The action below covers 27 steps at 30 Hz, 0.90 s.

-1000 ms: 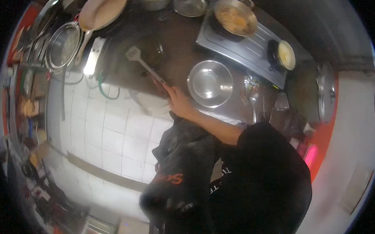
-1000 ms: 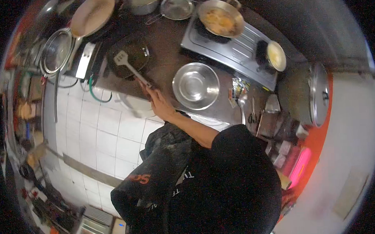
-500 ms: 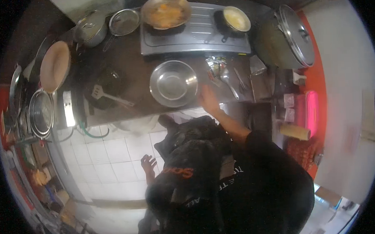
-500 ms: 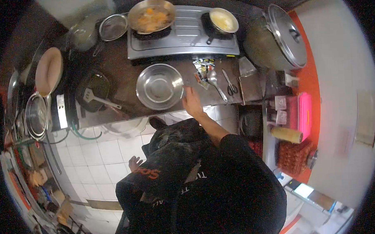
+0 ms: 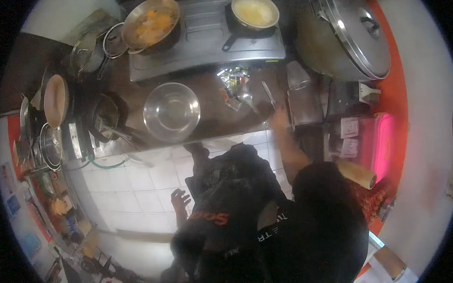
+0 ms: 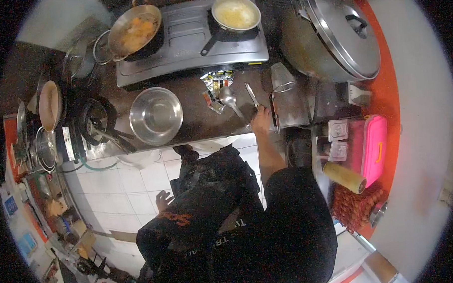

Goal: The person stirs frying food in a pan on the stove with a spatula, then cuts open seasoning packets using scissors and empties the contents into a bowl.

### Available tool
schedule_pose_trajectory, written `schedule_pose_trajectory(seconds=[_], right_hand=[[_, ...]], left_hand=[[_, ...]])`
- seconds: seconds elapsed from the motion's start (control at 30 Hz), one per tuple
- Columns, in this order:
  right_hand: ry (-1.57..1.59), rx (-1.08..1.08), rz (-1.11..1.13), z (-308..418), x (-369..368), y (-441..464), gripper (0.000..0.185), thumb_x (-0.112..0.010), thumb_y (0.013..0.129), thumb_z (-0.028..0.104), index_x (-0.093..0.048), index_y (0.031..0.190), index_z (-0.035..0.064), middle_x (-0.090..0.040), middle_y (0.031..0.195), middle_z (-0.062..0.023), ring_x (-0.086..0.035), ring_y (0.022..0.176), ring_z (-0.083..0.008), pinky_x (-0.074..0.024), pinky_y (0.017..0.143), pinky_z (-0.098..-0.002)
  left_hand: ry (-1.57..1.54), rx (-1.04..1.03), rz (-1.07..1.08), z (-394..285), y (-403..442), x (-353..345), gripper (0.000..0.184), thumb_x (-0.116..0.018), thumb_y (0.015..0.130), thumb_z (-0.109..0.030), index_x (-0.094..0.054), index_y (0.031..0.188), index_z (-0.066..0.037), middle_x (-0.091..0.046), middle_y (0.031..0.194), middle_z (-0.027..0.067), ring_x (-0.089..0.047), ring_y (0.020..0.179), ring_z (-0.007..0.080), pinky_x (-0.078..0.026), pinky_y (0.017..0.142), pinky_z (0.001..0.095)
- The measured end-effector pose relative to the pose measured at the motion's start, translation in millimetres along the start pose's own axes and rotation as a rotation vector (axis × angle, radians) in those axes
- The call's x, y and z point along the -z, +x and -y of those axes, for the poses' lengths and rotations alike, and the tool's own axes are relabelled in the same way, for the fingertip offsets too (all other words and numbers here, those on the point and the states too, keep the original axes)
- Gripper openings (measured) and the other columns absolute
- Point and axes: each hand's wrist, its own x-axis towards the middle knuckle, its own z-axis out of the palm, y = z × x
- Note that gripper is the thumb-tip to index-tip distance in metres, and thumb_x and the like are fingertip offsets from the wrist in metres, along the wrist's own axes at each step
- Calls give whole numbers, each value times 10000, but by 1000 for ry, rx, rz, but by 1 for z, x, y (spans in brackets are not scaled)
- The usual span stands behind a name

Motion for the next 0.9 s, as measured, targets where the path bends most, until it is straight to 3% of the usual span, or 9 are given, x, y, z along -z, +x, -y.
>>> schedule_pose_trajectory(seconds=[0.03,0.13,0.3,0.53,0.57,0.63,0.77,0.83,0.9], right_hand=[[11,-5,19,-4,3,10,527,-666,789,117,-422,1247,28,-500,1182,-230,-506,1096,-424,-440,933,-478],[111,-128,293,-35,-25,26,367,-503,920,110,-431,1267,15,-479,1245,-270,-511,1151,-432,-464,960,-474],[-159,6,291,-29,-6,30,391,-408,972,100,-390,1353,13,-532,1220,-295,-556,1124,-421,-516,896,-430],[43,-10,423,-26,36,25,771,-738,778,227,-324,1396,24,-628,1095,-258,-650,958,-389,-547,813,-450],[108,-5,370,-26,42,16,814,-788,725,245,-342,1368,22,-637,1079,-256,-662,923,-387,-547,800,-453],[101,-27,379,-22,57,-9,751,-779,729,236,-364,1319,27,-638,1070,-253,-661,907,-394,-544,785,-462],[177,-73,327,-36,39,-69,565,-748,754,218,-414,1176,45,-638,1030,-234,-657,855,-410,-533,750,-488],[191,-119,331,-44,33,-94,505,-689,806,208,-401,1188,45,-627,981,-227,-648,853,-416,-524,745,-501],[113,-233,321,-69,-15,-120,531,-617,857,193,-357,1290,30,-605,1018,-227,-637,940,-387,-522,777,-474]], left_hand=[[-83,-103,122,12,-17,-8,329,-563,900,-170,-490,1215,-112,-617,1044,142,-659,759,247,-549,539,325],[33,85,72,23,-28,-43,335,-571,904,-173,-491,1221,-103,-611,1035,135,-635,814,212,-537,584,344],[334,-235,184,41,-42,-49,342,-574,915,-161,-498,1230,-55,-608,1085,145,-635,865,210,-538,664,333],[1097,-985,366,41,-14,-33,336,-560,928,-133,-513,1229,7,-610,1132,160,-639,908,187,-537,756,301],[1104,-986,366,30,-23,-43,336,-560,928,-133,-513,1229,7,-610,1132,160,-639,908,187,-537,756,301],[550,-458,290,5,-52,-70,325,-536,924,-126,-514,1220,8,-639,1054,150,-645,875,192,-535,734,296],[551,-423,338,0,-34,-72,321,-525,913,-130,-519,1200,14,-666,944,136,-650,812,191,-529,691,296],[677,-219,143,-12,-22,-79,294,-586,906,-194,-590,1130,-4,-689,914,127,-630,804,168,-493,697,306],[582,-217,247,-28,-16,-78,259,-558,897,-124,-581,1139,-36,-688,867,115,-632,735,152,-493,612,291]])
